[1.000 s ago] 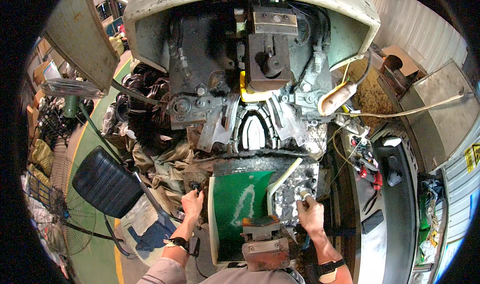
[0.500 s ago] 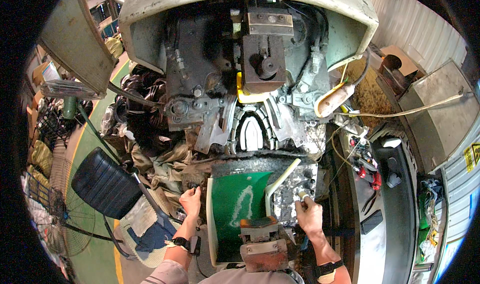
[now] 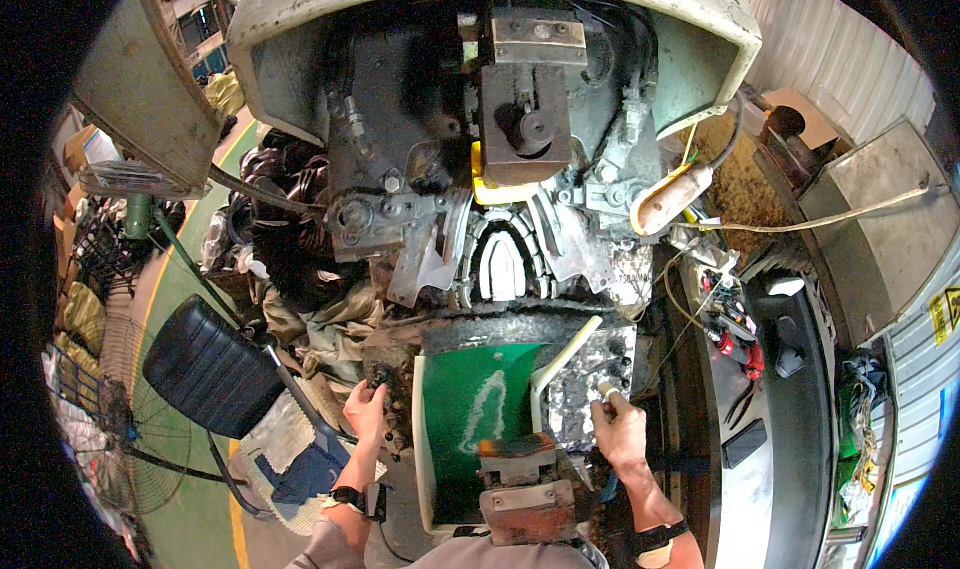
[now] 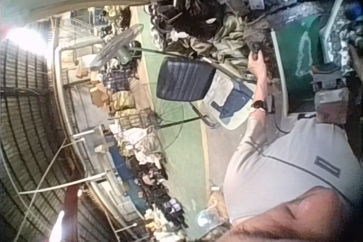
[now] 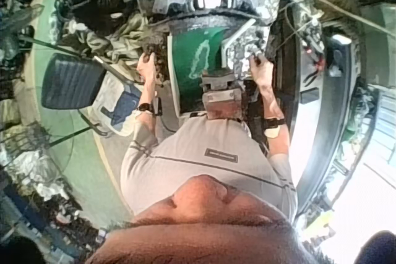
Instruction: Operating a lasting machine to bond and shape shoe components at a factory workstation.
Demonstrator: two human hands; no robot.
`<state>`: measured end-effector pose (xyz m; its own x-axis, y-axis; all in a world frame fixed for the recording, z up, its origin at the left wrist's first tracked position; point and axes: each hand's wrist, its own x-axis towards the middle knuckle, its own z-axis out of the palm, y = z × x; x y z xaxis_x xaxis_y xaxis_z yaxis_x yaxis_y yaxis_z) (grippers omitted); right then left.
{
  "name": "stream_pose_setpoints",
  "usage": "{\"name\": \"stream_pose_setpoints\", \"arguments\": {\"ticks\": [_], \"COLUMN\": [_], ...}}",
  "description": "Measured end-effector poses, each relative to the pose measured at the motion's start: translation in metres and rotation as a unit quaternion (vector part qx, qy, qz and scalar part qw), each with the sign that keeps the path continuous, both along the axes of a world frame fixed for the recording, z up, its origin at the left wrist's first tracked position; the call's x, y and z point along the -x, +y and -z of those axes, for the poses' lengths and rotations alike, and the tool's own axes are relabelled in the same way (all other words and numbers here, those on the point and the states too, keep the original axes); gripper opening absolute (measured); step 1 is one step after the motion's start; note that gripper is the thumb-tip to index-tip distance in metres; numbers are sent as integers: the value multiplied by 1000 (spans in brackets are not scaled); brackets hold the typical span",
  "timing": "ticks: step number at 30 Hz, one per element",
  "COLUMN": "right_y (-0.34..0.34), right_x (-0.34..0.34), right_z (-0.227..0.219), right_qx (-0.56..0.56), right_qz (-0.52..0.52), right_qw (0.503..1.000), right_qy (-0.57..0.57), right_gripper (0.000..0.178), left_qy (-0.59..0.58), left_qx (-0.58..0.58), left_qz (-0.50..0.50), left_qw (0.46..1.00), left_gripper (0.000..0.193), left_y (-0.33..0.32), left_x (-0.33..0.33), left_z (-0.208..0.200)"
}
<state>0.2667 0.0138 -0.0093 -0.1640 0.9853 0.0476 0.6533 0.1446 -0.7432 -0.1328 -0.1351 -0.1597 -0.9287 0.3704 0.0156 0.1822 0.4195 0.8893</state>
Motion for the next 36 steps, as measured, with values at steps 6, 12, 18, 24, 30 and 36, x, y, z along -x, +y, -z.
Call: {"name": "stream_pose_setpoints", "arguments": {"ticks": [6,12,18,24,30,36], "right_y": [5,1,1,2,2,6], "right_x": [-15,-4,-8,-7,-5,-10], "right_z": [13,16,13,14,6,8], "right_qx": [-25,-26,-35,-39,-30,-4], "right_qz": [7,-5,-1,-5,-1,28], "right_qw": [1000,1000,999,999,1000,1000], "right_qy": [-5,6,4,10,6,8], "right_gripper": [31,30,29,29,26,29], "left_qy": [5,24,19,24,-13,23], "left_qx": [3,-48,-7,10,-27,-41], "left_qz": [40,-29,-20,-17,28,41], "left_qw": [999,998,1000,1000,999,998], "left_gripper": [45,29,28,29,65,46], "left_y": [12,-13,-5,-7,-5,7], "left_x": [-8,40,33,33,10,-21], "left_z": [2,44,38,35,8,-35]}}
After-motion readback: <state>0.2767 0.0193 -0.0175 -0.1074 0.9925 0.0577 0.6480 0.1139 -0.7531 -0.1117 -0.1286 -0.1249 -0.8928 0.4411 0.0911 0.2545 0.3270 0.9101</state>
